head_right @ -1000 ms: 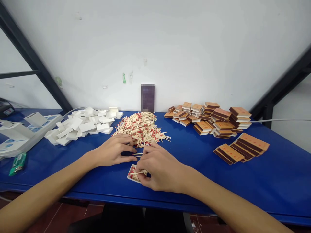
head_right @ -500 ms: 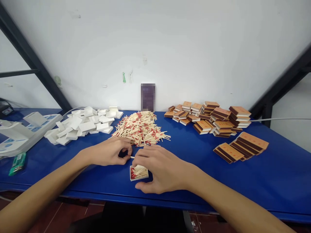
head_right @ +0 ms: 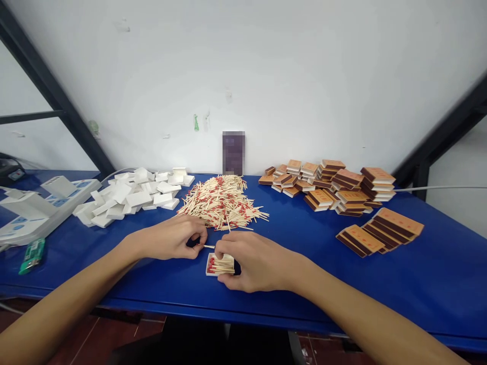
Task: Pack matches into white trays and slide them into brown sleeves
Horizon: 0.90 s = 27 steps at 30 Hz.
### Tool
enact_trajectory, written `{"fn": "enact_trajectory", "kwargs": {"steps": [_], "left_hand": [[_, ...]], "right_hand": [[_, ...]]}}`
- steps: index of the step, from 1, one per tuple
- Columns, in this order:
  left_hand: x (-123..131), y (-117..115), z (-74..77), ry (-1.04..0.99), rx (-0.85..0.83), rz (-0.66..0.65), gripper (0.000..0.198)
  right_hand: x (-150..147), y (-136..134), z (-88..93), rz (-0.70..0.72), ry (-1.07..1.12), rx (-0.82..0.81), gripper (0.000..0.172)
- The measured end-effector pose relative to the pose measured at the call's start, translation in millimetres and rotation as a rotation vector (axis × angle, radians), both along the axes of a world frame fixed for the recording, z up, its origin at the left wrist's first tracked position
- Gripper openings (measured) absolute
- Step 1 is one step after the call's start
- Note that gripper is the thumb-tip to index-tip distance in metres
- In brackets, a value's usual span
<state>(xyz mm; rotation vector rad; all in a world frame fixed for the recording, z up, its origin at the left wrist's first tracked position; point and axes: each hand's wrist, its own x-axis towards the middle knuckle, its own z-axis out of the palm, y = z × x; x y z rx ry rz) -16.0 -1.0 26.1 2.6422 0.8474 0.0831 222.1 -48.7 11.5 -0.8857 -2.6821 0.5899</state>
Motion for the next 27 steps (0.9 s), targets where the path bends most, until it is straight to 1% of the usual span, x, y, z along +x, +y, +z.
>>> {"fn": "enact_trajectory", "kwargs": {"steps": [6,10,13,15,17,19,20,21,23,27], "left_hand": [[0.6,1.2,-2.6,-0.003,0.029,-0.030,0.005],[-1.9,3.6,-1.2,-0.041,0.026,-0.013,0.005],[-1.9,1.7,2.8,-0.113,0.003,0.005,0.006],[1.6,-2.1,5.1,-0.168,-0.021,-0.006,0.007],[7.9,-7.0,5.4,-0.205,-0.037,-0.044,0.006],[15.2,-11.3,3.3,-0.222,-0.031,-0.093,0.004],[18.4,-13.0,1.6,-0.226,-0.023,-0.113,0.003],[21.0,-14.1,-0.3,-0.228,-0.019,-0.121,0.003],[24.0,-15.2,-4.1,-0.234,-0.014,-0.111,0.003],[22.0,-13.6,-7.7,-0.246,0.009,-0.079,0.012]], "right_hand": [[0.8,-1.5,0.5,-0.023,-0.018,0.007,0.021],[1.8,-1.4,1.1,-0.025,-0.033,0.042,0.026],[7.8,0.6,6.5,-0.001,0.036,0.185,0.027],[14.8,3.8,12.3,0.042,0.168,0.351,0.016],[21.8,8.1,17.2,0.038,0.315,0.492,0.007],[26.0,12.0,19.0,0.028,0.373,0.561,0.006],[26.6,13.5,18.5,0.023,0.370,0.570,0.008],[26.2,14.4,17.4,0.022,0.347,0.558,0.009],[23.4,14.7,14.1,0.018,0.259,0.477,0.010],[17.3,12.4,11.4,0.001,0.075,0.209,0.011]]}}
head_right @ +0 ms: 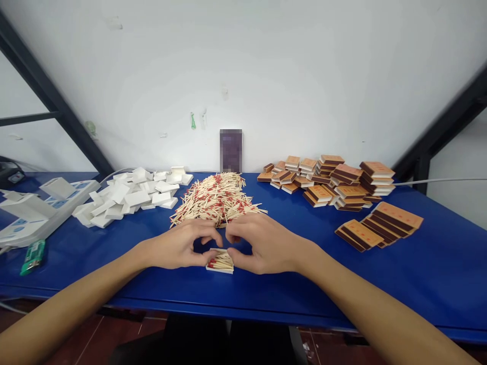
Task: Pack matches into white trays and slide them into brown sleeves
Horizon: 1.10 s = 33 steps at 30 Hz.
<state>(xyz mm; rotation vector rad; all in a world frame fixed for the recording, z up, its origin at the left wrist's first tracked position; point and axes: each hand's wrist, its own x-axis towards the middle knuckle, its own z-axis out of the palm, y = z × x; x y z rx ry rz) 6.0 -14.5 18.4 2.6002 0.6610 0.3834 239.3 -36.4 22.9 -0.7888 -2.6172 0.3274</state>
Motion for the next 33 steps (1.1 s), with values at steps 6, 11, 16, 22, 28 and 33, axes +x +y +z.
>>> {"fn": "enact_trajectory", "kwargs": {"steps": [6,11,16,22,28,33], "left_hand": [[-10.3,6.2,3.1,0.053,0.198,0.000,0.019],[-12.9,7.3,0.5,0.105,0.250,-0.037,0.039],[-8.9,4.6,-7.3,0.095,0.262,-0.078,0.044],[-9.4,6.2,-8.2,0.109,0.289,-0.061,0.039],[-9.2,6.2,-8.7,0.116,0.299,-0.059,0.041],[-10.2,5.0,-5.6,0.102,0.276,-0.064,0.047]], "right_hand": [[0.9,-2.0,3.3,-0.006,-0.071,-0.198,0.016],[-1.1,-2.6,-0.5,0.015,-0.081,-0.239,0.017],[-5.0,-0.8,-6.3,0.026,-0.065,-0.246,0.012],[-3.5,1.1,-7.7,0.024,-0.051,-0.246,0.010],[-7.9,-0.8,-8.7,0.020,-0.052,-0.244,0.012],[-8.3,1.2,-11.4,0.028,-0.027,-0.260,0.011]]}}
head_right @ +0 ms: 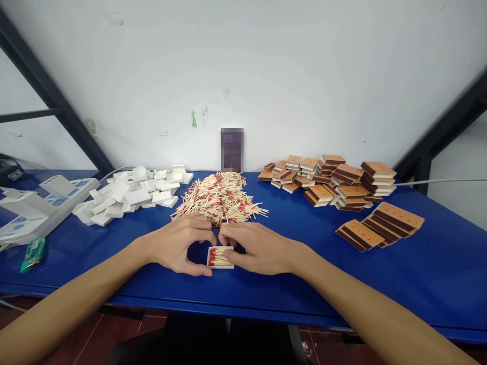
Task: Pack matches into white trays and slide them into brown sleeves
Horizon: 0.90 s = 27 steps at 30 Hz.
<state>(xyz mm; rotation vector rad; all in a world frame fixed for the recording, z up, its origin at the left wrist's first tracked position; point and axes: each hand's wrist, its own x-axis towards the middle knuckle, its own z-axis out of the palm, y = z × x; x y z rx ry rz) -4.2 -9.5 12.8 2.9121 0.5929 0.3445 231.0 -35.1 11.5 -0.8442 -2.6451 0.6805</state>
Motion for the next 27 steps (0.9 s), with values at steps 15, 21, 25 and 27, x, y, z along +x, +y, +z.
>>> {"fn": "enact_trajectory", "kwargs": {"steps": [15,21,25,27], "left_hand": [[-39.1,35.5,12.2,-0.126,0.097,0.129,0.028],[-38.2,30.9,11.4,-0.187,0.143,0.097,0.017],[-44.1,34.4,14.4,-0.186,0.261,0.201,0.018],[-52.3,38.8,20.1,-0.121,0.225,0.289,0.020]], "right_hand": [[-0.9,4.0,-7.1,-0.192,0.068,0.188,0.007],[1.5,12.5,-12.3,-0.319,0.068,0.265,0.008],[0.9,7.8,-9.0,-0.152,0.099,0.179,0.015],[-1.0,2.4,-6.4,-0.067,0.101,0.128,0.024]]}}
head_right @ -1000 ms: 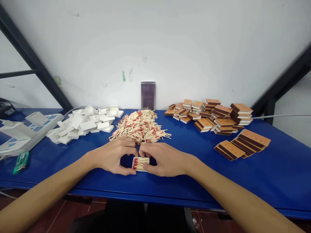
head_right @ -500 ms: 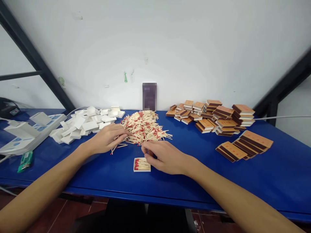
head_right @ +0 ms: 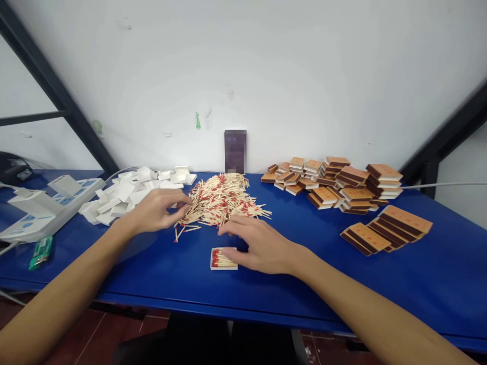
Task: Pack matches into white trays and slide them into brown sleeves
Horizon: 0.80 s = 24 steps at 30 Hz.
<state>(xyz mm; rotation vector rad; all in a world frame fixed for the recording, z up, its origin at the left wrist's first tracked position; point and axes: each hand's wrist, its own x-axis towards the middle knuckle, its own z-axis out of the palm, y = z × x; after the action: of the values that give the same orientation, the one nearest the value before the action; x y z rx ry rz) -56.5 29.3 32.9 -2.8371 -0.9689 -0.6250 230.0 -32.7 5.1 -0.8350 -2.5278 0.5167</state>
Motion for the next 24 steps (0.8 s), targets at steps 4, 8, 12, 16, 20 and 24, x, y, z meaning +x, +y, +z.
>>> {"fn": "enact_trajectory", "kwargs": {"steps": [4,8,12,16,20,24], "left_hand": [[-18.5,3.6,14.7,0.079,-0.282,0.146,0.021],[-25.6,-1.1,19.2,0.144,-0.578,0.187,0.035],[-20.3,-3.7,12.8,0.251,-0.736,0.198,0.046],[-15.7,-4.0,9.2,0.287,-0.833,0.214,0.043],[-20.1,-4.7,10.2,0.274,-0.938,0.200,0.034],[-24.0,-6.0,11.6,0.271,-0.948,0.170,0.024]], "right_hand": [[-5.6,-8.5,0.5,0.061,-0.033,-0.029,0.043],[-8.8,-10.7,-0.9,0.084,-0.073,-0.015,0.041],[-7.9,-10.1,1.9,0.077,-0.055,-0.020,0.039],[-4.8,-3.5,2.5,-0.032,-0.022,0.035,0.027],[3.4,10.4,0.7,-0.274,-0.010,0.158,0.019],[11.3,21.4,-1.0,-0.409,-0.033,0.163,0.016]]}}
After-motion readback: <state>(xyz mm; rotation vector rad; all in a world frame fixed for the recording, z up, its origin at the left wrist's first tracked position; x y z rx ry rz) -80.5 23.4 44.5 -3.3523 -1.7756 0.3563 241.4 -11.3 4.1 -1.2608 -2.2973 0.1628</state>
